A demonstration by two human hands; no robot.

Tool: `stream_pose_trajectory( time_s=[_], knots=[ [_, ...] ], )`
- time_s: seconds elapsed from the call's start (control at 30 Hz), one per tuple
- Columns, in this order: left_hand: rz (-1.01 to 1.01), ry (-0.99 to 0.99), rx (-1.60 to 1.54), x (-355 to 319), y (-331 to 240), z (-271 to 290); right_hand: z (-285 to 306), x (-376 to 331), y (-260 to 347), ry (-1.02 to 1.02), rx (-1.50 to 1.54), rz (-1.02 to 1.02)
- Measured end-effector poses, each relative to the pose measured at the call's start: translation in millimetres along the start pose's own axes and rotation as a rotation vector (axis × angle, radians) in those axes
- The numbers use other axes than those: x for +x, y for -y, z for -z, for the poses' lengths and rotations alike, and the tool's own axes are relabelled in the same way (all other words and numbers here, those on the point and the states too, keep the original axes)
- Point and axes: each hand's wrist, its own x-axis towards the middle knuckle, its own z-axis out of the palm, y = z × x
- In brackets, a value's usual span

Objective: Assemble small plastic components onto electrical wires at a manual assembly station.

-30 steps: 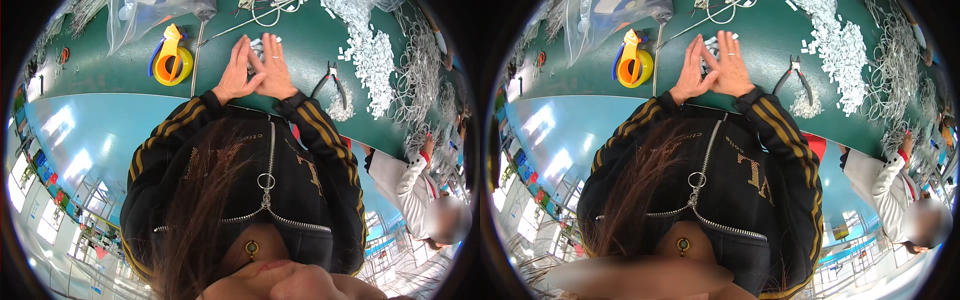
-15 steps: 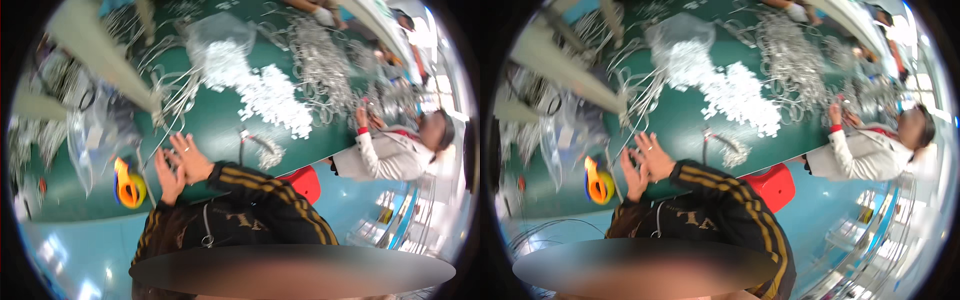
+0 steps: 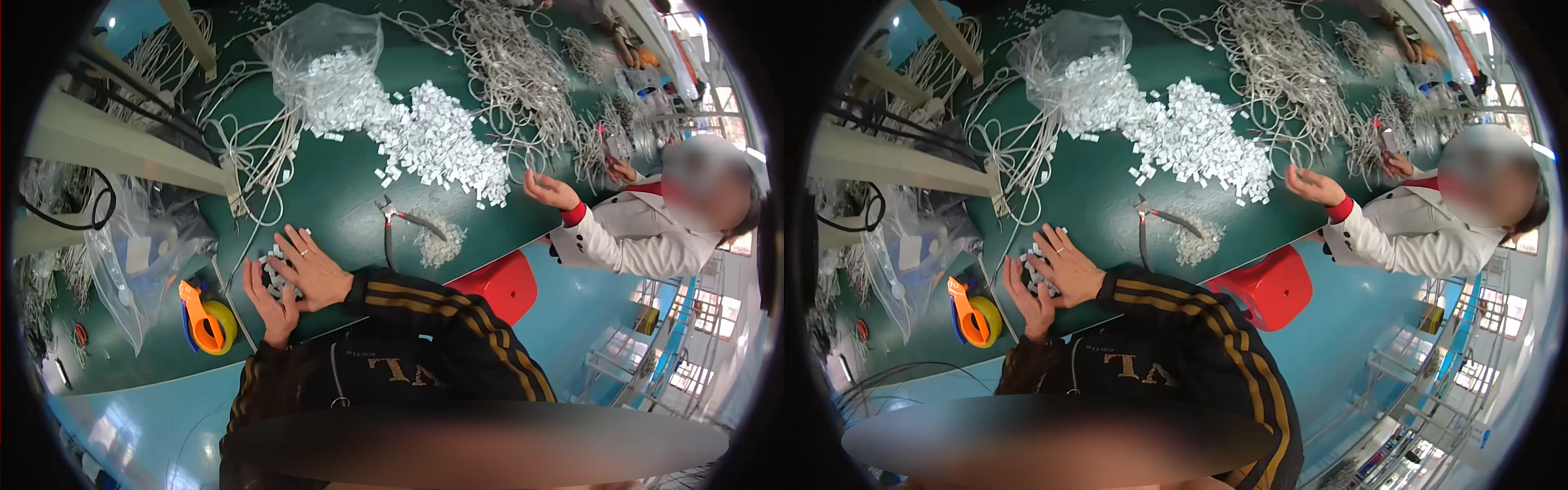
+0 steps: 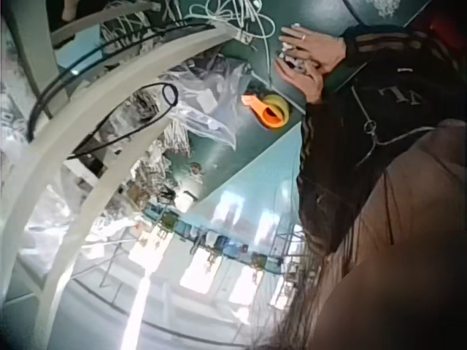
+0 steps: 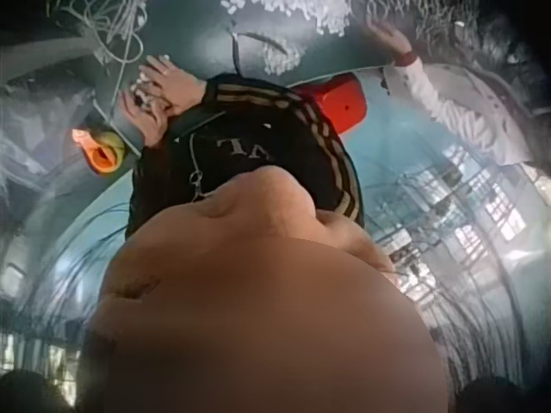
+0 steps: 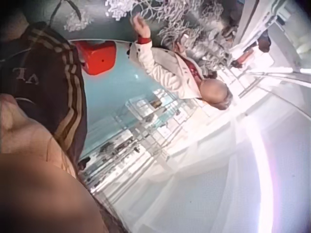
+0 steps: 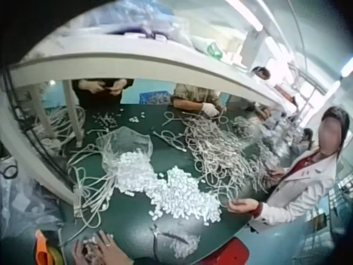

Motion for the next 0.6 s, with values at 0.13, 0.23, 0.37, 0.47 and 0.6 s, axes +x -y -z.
stream_pose_trajectory(
  time_s=[0.13,0.23,0.37,0.47,0.6],
  knots=[
    [-0.012,-0.005,-0.020,4.3,-1.9,-1.3,-14.8,1.5,-4.5,0.010,-0.006,0.038],
    [-0.013,-0.010,-0.013,1.9,2.1,0.8,-22.8,3.1,-3.7,0.021,-0.004,0.071],
    [0.005,-0.010,-0.015,-2.5,4.5,0.4,-30.1,5.7,-4.9,-0.018,-0.041,0.101],
    [0.053,0.005,-0.077,-4.5,4.1,1.2,-36.5,8.2,-6.0,-0.095,-0.100,0.144],
    [0.047,-0.002,-0.051,-3.2,2.5,1.6,-41.9,5.0,-4.8,-0.069,-0.152,0.119]
  ],
)
